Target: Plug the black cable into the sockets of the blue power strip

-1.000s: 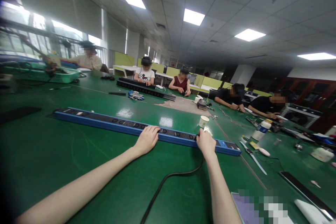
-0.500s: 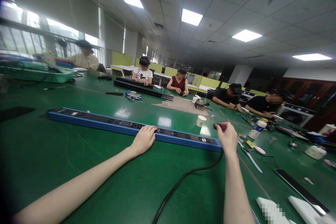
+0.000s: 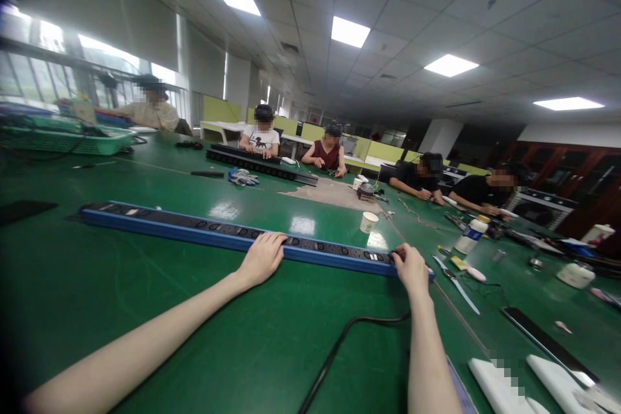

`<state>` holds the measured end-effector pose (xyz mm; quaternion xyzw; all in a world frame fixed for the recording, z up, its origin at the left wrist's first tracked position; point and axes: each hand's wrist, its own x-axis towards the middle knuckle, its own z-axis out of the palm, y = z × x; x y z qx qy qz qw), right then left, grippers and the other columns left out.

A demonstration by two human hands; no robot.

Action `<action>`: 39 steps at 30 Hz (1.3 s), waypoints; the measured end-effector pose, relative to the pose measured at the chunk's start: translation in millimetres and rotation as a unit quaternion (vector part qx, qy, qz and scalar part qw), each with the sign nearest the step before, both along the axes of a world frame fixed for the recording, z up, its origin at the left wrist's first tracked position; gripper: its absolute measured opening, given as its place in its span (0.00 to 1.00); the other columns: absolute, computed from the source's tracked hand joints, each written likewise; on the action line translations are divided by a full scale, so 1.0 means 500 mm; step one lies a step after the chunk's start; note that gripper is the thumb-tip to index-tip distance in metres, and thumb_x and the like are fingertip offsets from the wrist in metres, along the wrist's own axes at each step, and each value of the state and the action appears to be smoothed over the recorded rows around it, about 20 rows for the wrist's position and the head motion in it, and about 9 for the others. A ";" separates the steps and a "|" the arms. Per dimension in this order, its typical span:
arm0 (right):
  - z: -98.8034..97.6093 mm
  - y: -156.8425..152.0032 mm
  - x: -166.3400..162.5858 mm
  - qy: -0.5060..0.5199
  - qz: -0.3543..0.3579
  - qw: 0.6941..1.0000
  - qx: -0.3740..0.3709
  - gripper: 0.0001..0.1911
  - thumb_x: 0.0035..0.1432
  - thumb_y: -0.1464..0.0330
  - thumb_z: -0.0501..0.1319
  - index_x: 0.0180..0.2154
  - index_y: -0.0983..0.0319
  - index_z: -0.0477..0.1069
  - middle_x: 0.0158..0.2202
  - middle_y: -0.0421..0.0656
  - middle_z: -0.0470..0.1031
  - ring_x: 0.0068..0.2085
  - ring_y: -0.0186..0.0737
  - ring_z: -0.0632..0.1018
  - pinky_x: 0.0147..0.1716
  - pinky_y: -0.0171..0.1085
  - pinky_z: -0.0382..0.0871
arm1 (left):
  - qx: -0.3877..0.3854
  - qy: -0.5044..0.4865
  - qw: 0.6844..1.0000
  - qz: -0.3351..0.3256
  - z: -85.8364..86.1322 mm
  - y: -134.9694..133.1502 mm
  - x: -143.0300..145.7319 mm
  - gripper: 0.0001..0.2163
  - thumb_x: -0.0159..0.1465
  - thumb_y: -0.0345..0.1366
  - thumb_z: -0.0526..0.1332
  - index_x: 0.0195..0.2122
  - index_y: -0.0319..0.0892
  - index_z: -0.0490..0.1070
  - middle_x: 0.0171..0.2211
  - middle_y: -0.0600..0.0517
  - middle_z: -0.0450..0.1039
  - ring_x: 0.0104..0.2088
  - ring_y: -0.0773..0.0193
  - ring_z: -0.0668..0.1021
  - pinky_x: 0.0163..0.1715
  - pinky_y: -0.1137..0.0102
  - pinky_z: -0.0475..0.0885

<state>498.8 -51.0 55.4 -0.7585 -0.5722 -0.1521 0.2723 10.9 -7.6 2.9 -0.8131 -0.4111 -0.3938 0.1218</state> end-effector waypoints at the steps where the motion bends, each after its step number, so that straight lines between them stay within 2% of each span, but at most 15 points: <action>1: 0.001 0.003 -0.005 -0.005 -0.001 1.000 -0.001 0.10 0.61 0.61 0.60 0.41 0.58 0.76 0.38 0.45 0.78 0.39 0.42 0.76 0.37 0.37 0.63 | 0.000 0.001 1.000 0.000 0.000 0.000 0.000 0.16 0.71 0.31 0.54 0.57 0.42 0.72 0.54 0.43 0.75 0.56 0.51 0.75 0.61 0.54 0.66; 9: -0.011 0.005 -0.011 0.004 -0.070 0.997 -0.026 0.11 0.64 0.60 0.60 0.41 0.59 0.75 0.38 0.47 0.77 0.40 0.44 0.78 0.38 0.37 0.66 | -0.001 0.004 1.000 0.004 0.001 -0.002 -0.002 0.16 0.71 0.31 0.53 0.57 0.42 0.72 0.55 0.43 0.75 0.56 0.52 0.75 0.61 0.54 0.66; 13: -0.008 0.009 -0.047 -0.031 -0.113 0.992 -0.048 0.13 0.66 0.59 0.58 0.43 0.57 0.76 0.44 0.49 0.78 0.43 0.47 0.79 0.40 0.40 0.68 | -0.004 0.005 1.000 0.004 0.000 -0.002 -0.002 0.16 0.71 0.31 0.53 0.57 0.42 0.72 0.55 0.42 0.75 0.56 0.51 0.75 0.61 0.53 0.66; 16: 0.002 0.012 -0.058 -0.012 -0.137 0.988 -0.074 0.14 0.65 0.58 0.59 0.45 0.56 0.78 0.46 0.50 0.79 0.45 0.48 0.80 0.42 0.42 0.70 | -0.005 -0.002 1.000 0.000 0.000 -0.002 -0.001 0.16 0.71 0.31 0.54 0.57 0.42 0.72 0.55 0.42 0.75 0.56 0.51 0.75 0.61 0.53 0.66; 19: 0.012 0.009 -0.044 0.023 -0.128 0.986 -0.103 0.15 0.61 0.57 0.62 0.47 0.53 0.79 0.45 0.49 0.81 0.45 0.49 0.81 0.41 0.41 0.70 | -0.005 -0.001 1.000 -0.001 0.000 -0.001 0.000 0.16 0.71 0.32 0.53 0.57 0.42 0.72 0.55 0.43 0.75 0.56 0.51 0.75 0.62 0.53 0.66; 22: 0.022 0.003 -0.022 0.044 -0.085 0.990 -0.107 0.15 0.58 0.58 0.64 0.46 0.53 0.80 0.42 0.46 0.83 0.44 0.47 0.82 0.40 0.39 0.70 | -0.003 -0.001 1.000 -0.001 0.001 -0.001 0.001 0.16 0.71 0.32 0.53 0.57 0.42 0.72 0.55 0.42 0.75 0.56 0.51 0.75 0.62 0.53 0.66; 25: 0.045 -0.004 -0.001 0.067 -0.050 0.995 -0.057 0.16 0.57 0.58 0.64 0.45 0.55 0.81 0.39 0.46 0.84 0.41 0.47 0.82 0.37 0.38 0.69 | 0.000 -0.006 1.000 -0.004 0.001 0.000 0.002 0.16 0.71 0.32 0.52 0.58 0.43 0.72 0.54 0.43 0.76 0.56 0.52 0.75 0.62 0.53 0.67; 28: 0.078 -0.016 0.028 0.087 -0.049 0.993 0.061 0.21 0.57 0.55 0.63 0.47 0.59 0.81 0.39 0.49 0.84 0.39 0.48 0.82 0.35 0.39 0.69 | 0.001 -0.005 1.000 -0.006 -0.001 0.001 0.002 0.16 0.71 0.32 0.52 0.58 0.43 0.72 0.55 0.43 0.76 0.56 0.51 0.75 0.61 0.53 0.67; 30: 0.087 -0.028 0.051 0.085 -0.057 0.988 0.114 0.22 0.56 0.55 0.63 0.47 0.60 0.81 0.39 0.50 0.84 0.39 0.49 0.82 0.35 0.40 0.69 | 0.001 -0.002 1.000 -0.005 -0.002 0.001 0.002 0.16 0.71 0.32 0.52 0.58 0.43 0.72 0.55 0.42 0.76 0.56 0.51 0.75 0.61 0.53 0.67; 32: 0.077 -0.041 0.073 0.080 -0.068 0.989 0.107 0.20 0.56 0.57 0.64 0.46 0.59 0.82 0.39 0.50 0.84 0.39 0.50 0.82 0.34 0.40 0.68 | 0.001 0.000 1.000 -0.003 -0.002 0.001 0.003 0.16 0.72 0.32 0.52 0.58 0.43 0.72 0.55 0.42 0.76 0.56 0.51 0.75 0.62 0.52 0.66; 35: 0.038 -0.054 0.093 0.085 -0.077 0.993 0.038 0.18 0.55 0.58 0.64 0.44 0.58 0.83 0.38 0.49 0.84 0.38 0.49 0.82 0.33 0.39 0.68 | -0.001 0.001 1.000 -0.002 0.000 0.000 0.004 0.16 0.72 0.32 0.52 0.58 0.43 0.72 0.55 0.42 0.75 0.56 0.51 0.75 0.61 0.53 0.66; 39: 0.005 -0.047 0.088 0.072 -0.082 0.994 0.003 0.18 0.56 0.59 0.63 0.46 0.57 0.83 0.40 0.48 0.84 0.38 0.48 0.82 0.33 0.39 0.69 | -0.001 0.003 1.000 -0.001 0.001 -0.001 0.003 0.16 0.72 0.32 0.52 0.57 0.43 0.72 0.54 0.43 0.75 0.56 0.51 0.75 0.61 0.53 0.66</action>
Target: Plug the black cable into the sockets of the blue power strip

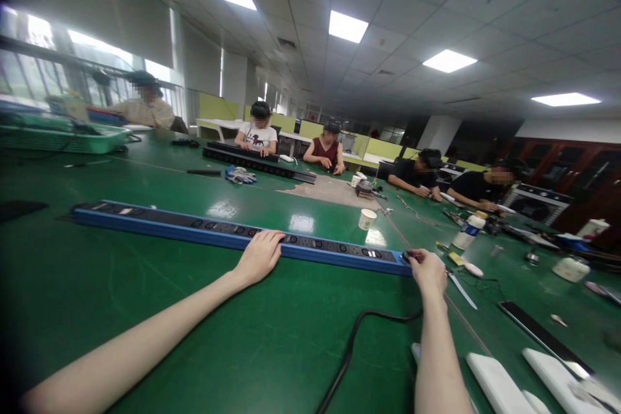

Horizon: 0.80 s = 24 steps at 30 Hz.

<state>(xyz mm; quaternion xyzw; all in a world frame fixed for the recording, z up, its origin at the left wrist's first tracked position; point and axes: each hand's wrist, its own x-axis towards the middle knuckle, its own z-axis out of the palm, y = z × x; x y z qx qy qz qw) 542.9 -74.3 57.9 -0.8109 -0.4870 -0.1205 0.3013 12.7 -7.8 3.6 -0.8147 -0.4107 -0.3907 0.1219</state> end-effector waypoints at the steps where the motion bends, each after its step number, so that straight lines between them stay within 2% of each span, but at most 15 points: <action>1: 0.000 0.005 -0.006 -0.005 0.004 1.000 -0.007 0.18 0.56 0.59 0.63 0.46 0.57 0.83 0.40 0.48 0.84 0.38 0.48 0.82 0.34 0.39 0.69 | 0.001 0.000 1.000 0.000 0.000 0.000 0.000 0.16 0.72 0.32 0.52 0.57 0.43 0.72 0.54 0.43 0.75 0.56 0.52 0.75 0.61 0.53 0.66; 4: 0.009 0.020 -0.030 -0.026 0.005 0.999 -0.031 0.18 0.56 0.60 0.63 0.46 0.55 0.83 0.40 0.48 0.84 0.39 0.49 0.82 0.36 0.40 0.71 | 0.002 0.001 1.000 0.000 -0.001 0.000 -0.001 0.16 0.72 0.32 0.52 0.57 0.42 0.72 0.55 0.43 0.75 0.56 0.52 0.75 0.62 0.53 0.66; 9: 0.010 0.031 -0.054 -0.060 -0.041 0.997 -0.036 0.17 0.57 0.61 0.62 0.47 0.55 0.83 0.42 0.54 0.84 0.39 0.53 0.83 0.37 0.44 0.72 | 0.000 -0.001 1.000 -0.001 -0.001 -0.002 -0.003 0.16 0.71 0.31 0.52 0.58 0.43 0.71 0.55 0.42 0.75 0.56 0.51 0.74 0.61 0.53 0.66; 18: -0.004 0.043 -0.042 -0.070 -0.074 0.992 -0.074 0.17 0.58 0.59 0.62 0.46 0.52 0.84 0.39 0.54 0.82 0.42 0.55 0.82 0.38 0.46 0.72 | -0.006 -0.004 1.000 -0.003 -0.003 -0.001 -0.004 0.17 0.71 0.31 0.53 0.59 0.43 0.71 0.55 0.42 0.75 0.56 0.51 0.74 0.61 0.52 0.66; 24: 0.005 0.045 -0.028 -0.054 -0.053 0.992 -0.096 0.17 0.57 0.58 0.63 0.47 0.51 0.83 0.39 0.52 0.83 0.40 0.52 0.82 0.37 0.44 0.71 | -0.005 0.008 1.000 0.003 -0.003 -0.004 -0.006 0.17 0.72 0.33 0.53 0.59 0.41 0.70 0.56 0.42 0.74 0.57 0.51 0.73 0.63 0.53 0.65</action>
